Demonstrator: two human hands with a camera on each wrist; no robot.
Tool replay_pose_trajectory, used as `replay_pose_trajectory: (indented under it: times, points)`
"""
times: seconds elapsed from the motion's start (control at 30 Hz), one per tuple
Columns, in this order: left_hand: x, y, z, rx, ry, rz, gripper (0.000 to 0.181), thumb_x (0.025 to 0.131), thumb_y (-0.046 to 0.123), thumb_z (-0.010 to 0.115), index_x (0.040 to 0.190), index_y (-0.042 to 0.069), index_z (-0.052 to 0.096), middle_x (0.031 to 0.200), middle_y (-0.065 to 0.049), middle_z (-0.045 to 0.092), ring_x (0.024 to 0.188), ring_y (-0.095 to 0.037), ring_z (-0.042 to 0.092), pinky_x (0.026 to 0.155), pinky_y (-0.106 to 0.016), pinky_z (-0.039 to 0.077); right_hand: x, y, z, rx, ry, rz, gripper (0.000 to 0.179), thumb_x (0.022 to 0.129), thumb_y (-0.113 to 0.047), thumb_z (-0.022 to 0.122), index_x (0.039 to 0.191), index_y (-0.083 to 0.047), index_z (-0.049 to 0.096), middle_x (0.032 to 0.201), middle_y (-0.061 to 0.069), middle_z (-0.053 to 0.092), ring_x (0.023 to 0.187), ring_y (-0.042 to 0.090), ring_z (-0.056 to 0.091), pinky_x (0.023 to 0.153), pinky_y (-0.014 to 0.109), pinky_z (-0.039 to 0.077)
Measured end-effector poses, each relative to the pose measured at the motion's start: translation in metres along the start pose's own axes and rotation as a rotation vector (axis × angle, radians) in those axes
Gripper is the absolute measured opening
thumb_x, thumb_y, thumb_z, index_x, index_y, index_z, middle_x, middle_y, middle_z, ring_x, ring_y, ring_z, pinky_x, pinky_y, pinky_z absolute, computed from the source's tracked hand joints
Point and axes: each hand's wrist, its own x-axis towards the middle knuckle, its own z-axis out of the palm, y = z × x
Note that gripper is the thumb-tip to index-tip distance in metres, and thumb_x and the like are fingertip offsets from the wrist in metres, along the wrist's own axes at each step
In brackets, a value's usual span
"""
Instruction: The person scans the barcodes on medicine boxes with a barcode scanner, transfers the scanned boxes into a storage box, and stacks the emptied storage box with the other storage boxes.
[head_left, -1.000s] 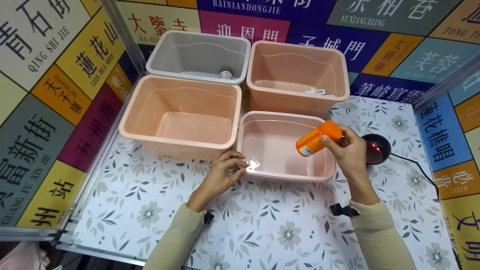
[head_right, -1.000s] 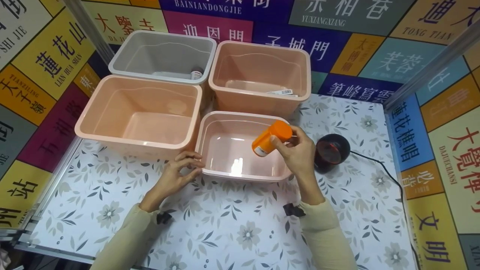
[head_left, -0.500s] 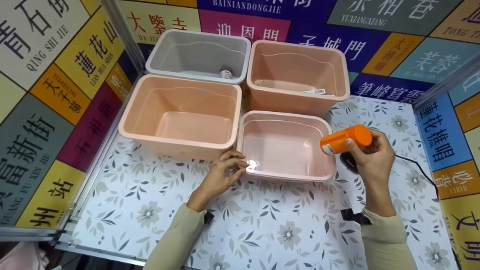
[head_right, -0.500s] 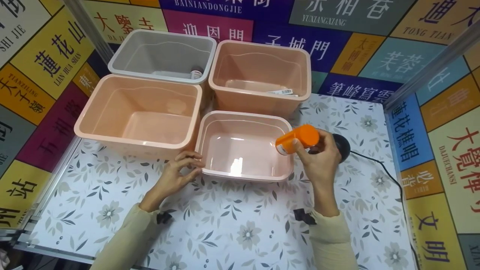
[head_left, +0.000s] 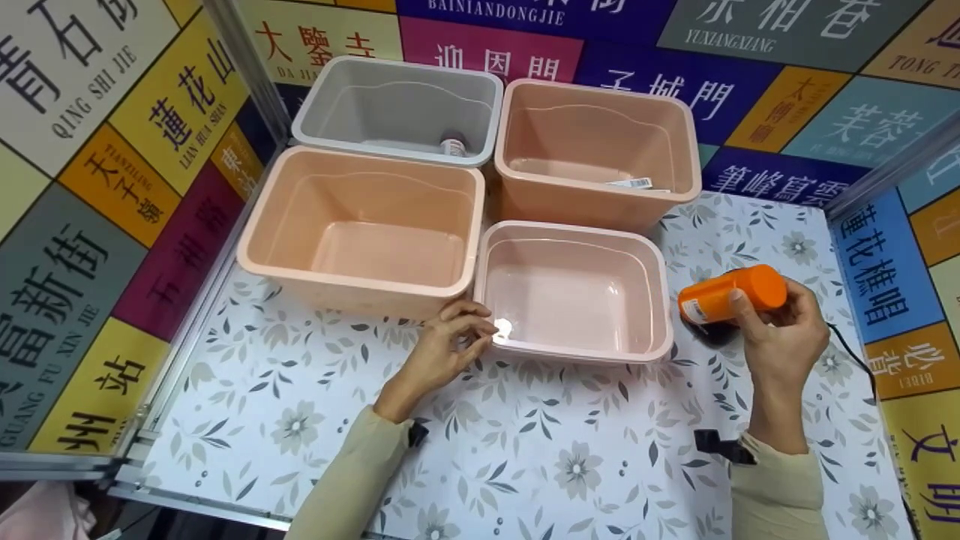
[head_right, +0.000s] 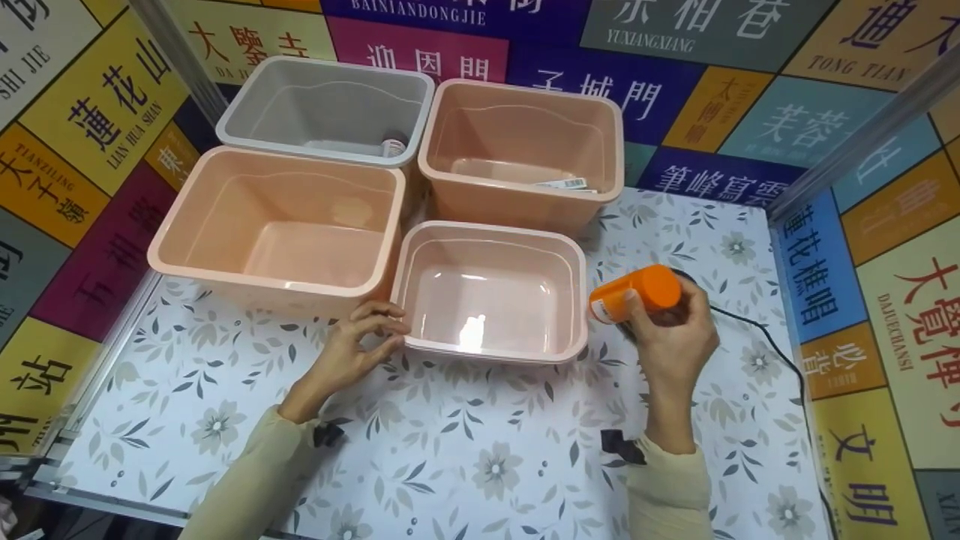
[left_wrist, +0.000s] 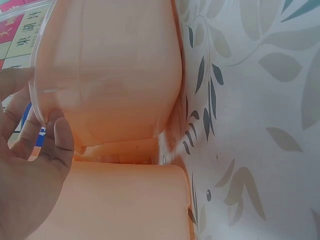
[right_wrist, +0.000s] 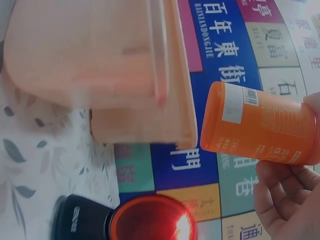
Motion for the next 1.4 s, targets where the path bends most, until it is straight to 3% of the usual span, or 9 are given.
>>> replay_pose_trajectory:
  times: [0.1, 0.33, 0.63, 1.0, 1.4]
  points:
    - [0.000, 0.004, 0.000, -0.002, 0.006, 0.000, 0.009, 0.090, 0.006, 0.072, 0.098, 0.004, 0.074, 0.120, -0.016, 0.063, 0.085, -0.026, 0.068, 0.074, -0.044, 0.059, -0.002, 0.005, -0.003, -0.024, 0.022, -0.005, 0.042, 0.073, -0.012, 0.082, 0.112, -0.002, 0.070, 0.090, -0.020, 0.066, 0.072, 0.000, 0.059, 0.069, 0.016, 0.046]
    - [0.000, -0.001, -0.001, 0.033, -0.009, 0.001, 0.010, 0.092, 0.014, 0.071, 0.100, 0.008, 0.075, 0.121, -0.006, 0.063, 0.086, -0.016, 0.068, 0.076, -0.034, 0.060, -0.001, 0.029, -0.009, -0.116, 0.049, 0.042, 0.047, 0.073, -0.016, 0.084, 0.116, -0.003, 0.069, 0.092, -0.025, 0.063, 0.074, -0.003, 0.058, 0.069, 0.016, 0.046]
    - [0.001, -0.001, -0.002, 0.049, -0.015, 0.010, 0.009, 0.092, 0.012, 0.071, 0.100, 0.009, 0.074, 0.121, -0.007, 0.063, 0.087, -0.015, 0.068, 0.076, -0.030, 0.059, -0.003, 0.048, -0.015, -0.166, 0.074, 0.111, 0.046, 0.074, -0.020, 0.087, 0.114, -0.009, 0.068, 0.094, -0.024, 0.060, 0.073, -0.004, 0.058, 0.068, 0.010, 0.048]
    - [0.001, -0.001, -0.002, 0.017, -0.014, 0.003, 0.010, 0.092, 0.013, 0.071, 0.100, 0.008, 0.074, 0.121, -0.009, 0.063, 0.086, -0.018, 0.068, 0.075, -0.037, 0.060, -0.014, 0.064, -0.018, -0.241, 0.124, 0.160, 0.051, 0.075, -0.032, 0.086, 0.117, -0.009, 0.069, 0.092, -0.029, 0.056, 0.072, -0.004, 0.055, 0.065, 0.010, 0.045]
    - [0.001, -0.001, -0.002, 0.026, -0.027, -0.007, 0.011, 0.093, 0.012, 0.070, 0.100, 0.006, 0.074, 0.121, -0.009, 0.062, 0.087, -0.015, 0.068, 0.076, -0.040, 0.061, -0.020, 0.070, -0.019, -0.304, 0.091, 0.288, 0.059, 0.077, -0.040, 0.084, 0.123, -0.009, 0.066, 0.094, -0.028, 0.052, 0.078, -0.003, 0.051, 0.065, 0.011, 0.042]
